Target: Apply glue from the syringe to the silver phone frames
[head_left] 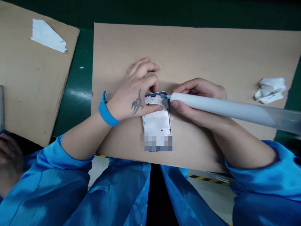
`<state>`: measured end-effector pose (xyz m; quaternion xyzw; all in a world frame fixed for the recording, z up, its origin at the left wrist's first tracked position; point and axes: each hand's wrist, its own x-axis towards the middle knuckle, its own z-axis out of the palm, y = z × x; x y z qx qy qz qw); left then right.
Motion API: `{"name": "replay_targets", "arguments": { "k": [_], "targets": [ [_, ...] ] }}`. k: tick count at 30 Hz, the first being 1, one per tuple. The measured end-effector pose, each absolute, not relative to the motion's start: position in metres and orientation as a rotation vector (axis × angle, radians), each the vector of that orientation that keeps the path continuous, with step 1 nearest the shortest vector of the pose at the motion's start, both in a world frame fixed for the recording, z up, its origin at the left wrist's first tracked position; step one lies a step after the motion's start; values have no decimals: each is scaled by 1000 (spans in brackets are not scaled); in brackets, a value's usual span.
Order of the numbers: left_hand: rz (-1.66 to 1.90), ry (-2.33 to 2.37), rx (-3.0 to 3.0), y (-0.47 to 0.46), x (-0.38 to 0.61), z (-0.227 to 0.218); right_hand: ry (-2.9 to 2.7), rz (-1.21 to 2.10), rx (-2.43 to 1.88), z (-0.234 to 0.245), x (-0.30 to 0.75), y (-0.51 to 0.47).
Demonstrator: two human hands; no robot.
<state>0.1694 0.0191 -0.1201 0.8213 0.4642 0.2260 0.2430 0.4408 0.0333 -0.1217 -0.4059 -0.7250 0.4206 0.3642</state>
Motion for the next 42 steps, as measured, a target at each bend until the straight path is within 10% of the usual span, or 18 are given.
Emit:
{"name": "replay_targets", "arguments": {
  "k": [42],
  "targets": [
    [649,1261,2211,19,169,-122,-1833,1077,-1049,-125,443,35]
  ]
}}
